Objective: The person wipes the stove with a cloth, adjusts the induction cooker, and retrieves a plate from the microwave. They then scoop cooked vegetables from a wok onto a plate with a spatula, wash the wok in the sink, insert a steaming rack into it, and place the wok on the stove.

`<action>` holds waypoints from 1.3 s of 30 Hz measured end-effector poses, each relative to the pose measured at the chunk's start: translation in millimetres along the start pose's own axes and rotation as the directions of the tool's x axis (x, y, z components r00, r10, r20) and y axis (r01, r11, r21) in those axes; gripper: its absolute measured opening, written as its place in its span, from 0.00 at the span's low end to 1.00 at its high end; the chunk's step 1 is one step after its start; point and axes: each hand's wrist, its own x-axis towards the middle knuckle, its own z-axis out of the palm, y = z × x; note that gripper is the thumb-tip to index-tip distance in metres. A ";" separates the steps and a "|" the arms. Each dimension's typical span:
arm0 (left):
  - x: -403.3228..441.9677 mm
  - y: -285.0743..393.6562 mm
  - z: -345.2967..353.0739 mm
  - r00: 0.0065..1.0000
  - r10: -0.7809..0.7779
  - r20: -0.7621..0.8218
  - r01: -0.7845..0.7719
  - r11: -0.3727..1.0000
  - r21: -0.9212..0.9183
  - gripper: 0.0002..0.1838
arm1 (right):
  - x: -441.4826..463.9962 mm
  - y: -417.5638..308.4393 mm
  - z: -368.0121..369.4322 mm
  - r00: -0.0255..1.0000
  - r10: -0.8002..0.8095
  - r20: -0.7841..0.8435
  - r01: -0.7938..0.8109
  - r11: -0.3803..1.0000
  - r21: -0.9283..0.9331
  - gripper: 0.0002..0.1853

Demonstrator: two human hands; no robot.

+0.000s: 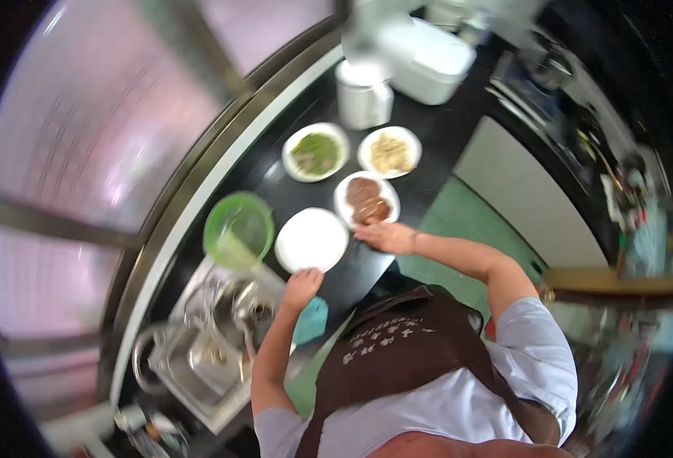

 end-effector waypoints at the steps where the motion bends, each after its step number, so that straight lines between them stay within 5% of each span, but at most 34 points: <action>1: -1.6 -3.6 7.8 1.000 -0.001 0.010 0.002 0.998 -0.066 0.05 | -10.0 -9.2 -23.4 0.997 -0.049 0.059 0.058 0.986 -0.158 0.28; 2: 1.0 -6.5 8.0 1.000 0.008 -0.002 -0.008 0.997 -0.082 0.05 | -17.4 -15.6 -36.0 0.999 -0.035 0.008 0.036 0.990 -0.136 0.23; 3: -0.1 -7.7 15.8 1.000 -0.026 0.003 0.026 0.997 -0.079 0.04 | -25.7 -21.9 -52.5 0.993 0.001 0.120 0.012 0.994 -0.110 0.17; 4: 0.4 -11.2 26.9 0.999 -0.030 0.025 0.031 0.999 -0.036 0.04 | -37.4 -26.5 -54.2 1.000 0.029 0.009 -0.028 0.993 -0.112 0.12; 10: 11.1 -12.3 46.1 0.973 -0.202 0.113 0.200 0.979 0.029 0.03 | -115.6 -43.5 -59.8 0.897 0.434 0.079 -0.433 0.901 -0.036 0.11; 13: 23.2 1.4 34.9 0.905 -0.393 0.166 0.386 0.920 0.072 0.03 | -165.1 -50.2 -84.9 0.735 0.626 0.261 -0.660 0.748 0.068 0.13; 16: 50.0 29.7 -6.1 0.790 -0.577 0.209 0.574 0.815 0.080 0.07 | -241.2 -64.2 -102.9 0.609 0.759 0.229 -0.793 0.592 0.145 0.13; 21: 131.4 123.5 -36.8 0.694 -0.719 -0.043 0.702 0.688 -0.182 0.16 | -398.3 -92.6 -103.5 0.268 0.891 0.366 -0.960 0.214 0.182 0.17; 23: 187.6 176.6 -31.8 0.769 -0.605 -0.206 0.539 0.787 -0.301 0.15 | -456.4 -99.1 -109.9 0.149 0.885 0.441 -0.983 0.085 0.162 0.17; 25: 249.9 232.0 -11.3 0.832 -0.551 -0.067 0.409 0.691 -0.596 0.15 | -513.9 -105.1 -91.7 0.115 0.894 0.434 -0.988 0.056 0.147 0.18; 27: 321.4 297.9 -4.6 0.911 -0.396 -0.118 0.240 0.740 -0.628 0.13 | -554.2 -103.2 -108.7 0.079 0.912 0.402 -0.981 0.000 0.193 0.18; 29: 392.5 365.9 -22.8 0.969 -0.247 0.010 0.173 0.647 -0.743 0.09 | -594.5 -93.9 -119.8 0.054 0.942 0.330 -0.978 -0.017 0.209 0.18; 31: 455.6 418.7 -27.6 0.996 -0.016 -0.088 -0.057 0.649 -0.759 0.08 | -634.1 -78.0 -126.0 0.056 0.973 0.224 -0.982 0.013 0.190 0.18; 32: 484.6 443.6 -38.1 0.997 0.050 -0.059 -0.077 0.649 -0.757 0.09 | -640.8 -67.9 -152.8 -0.008 0.969 0.245 -0.977 -0.060 0.205 0.17; 37: 617.1 532.0 -58.3 0.959 0.279 0.052 -0.144 0.635 -0.759 0.11 | -697.9 -10.4 -189.5 -0.016 0.998 -0.068 -0.963 0.003 0.269 0.16; 39: 671.1 556.3 -36.7 0.929 0.307 0.205 0.024 0.503 -0.864 0.13 | -720.8 17.0 -193.3 0.010 0.976 -0.215 -0.956 0.073 0.286 0.15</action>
